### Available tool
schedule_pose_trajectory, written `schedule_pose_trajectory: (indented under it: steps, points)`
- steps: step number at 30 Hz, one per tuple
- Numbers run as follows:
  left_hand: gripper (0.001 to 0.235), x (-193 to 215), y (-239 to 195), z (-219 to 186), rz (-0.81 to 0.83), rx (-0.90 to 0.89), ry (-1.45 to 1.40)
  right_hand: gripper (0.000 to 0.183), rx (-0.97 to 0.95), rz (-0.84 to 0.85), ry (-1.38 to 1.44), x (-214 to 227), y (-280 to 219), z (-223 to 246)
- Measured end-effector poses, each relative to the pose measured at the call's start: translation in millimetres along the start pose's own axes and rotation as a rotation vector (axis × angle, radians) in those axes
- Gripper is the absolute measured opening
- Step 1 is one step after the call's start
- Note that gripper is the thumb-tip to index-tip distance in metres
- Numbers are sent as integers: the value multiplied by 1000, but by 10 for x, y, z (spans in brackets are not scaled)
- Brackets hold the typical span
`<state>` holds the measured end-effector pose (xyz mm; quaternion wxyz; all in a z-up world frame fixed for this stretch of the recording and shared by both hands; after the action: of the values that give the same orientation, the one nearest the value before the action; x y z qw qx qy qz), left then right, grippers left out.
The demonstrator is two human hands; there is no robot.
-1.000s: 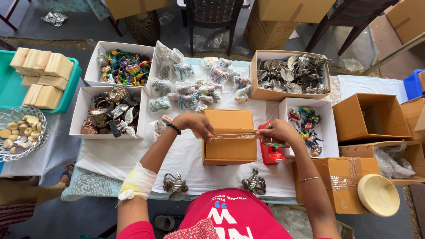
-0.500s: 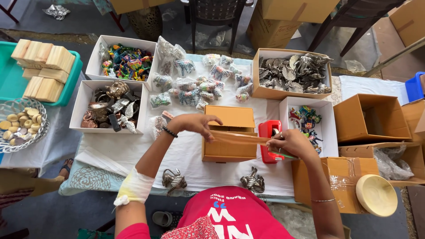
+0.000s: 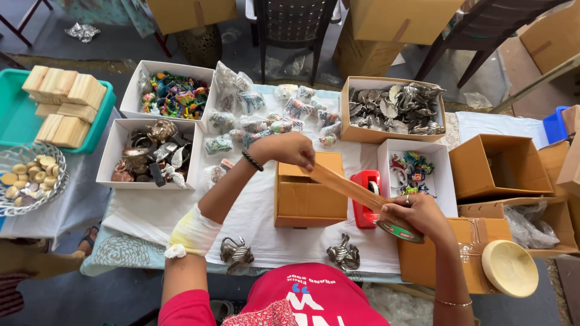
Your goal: The person seals a cardboard box with clear packing tape using a red tape dispenser and scissors. They then arrange small wrapped items on the table and wrap a silver metal figurine in bubble wrap.
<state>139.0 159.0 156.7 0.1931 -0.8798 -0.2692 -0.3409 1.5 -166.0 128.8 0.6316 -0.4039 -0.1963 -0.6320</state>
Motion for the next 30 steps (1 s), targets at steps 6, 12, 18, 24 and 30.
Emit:
schedule_pose_trajectory:
  steps: [6,12,18,24,30]
  points:
    - [15,-80,166,-3,-148,-39,216,32,-152,-11,151,-241,-171,-218]
    - [12,234,-204,-36,-178,61,458,33,-203,-50,117,-143,-477,-266]
    - [36,106,-199,599,-175,-67,-263,35,-223,-85,173,-319,-615,-613]
    - [36,291,-156,509,-464,214,-714,28,-312,-87,399,-995,-725,-867]
    - [21,85,184,817,-717,38,-889,34,-305,-174,508,-1998,-887,-651]
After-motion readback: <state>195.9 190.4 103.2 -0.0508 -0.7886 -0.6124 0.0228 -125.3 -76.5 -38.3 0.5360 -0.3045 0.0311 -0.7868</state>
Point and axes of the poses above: each hand's wrist, its own y-axis towards the middle knuckle, its own x-axis out of the back of the hand, z = x × y, the point moved 6 cm from there along y, towards the middle knuckle, and after that the axes turned 8 degrees about -z, right-handed, at the moved point
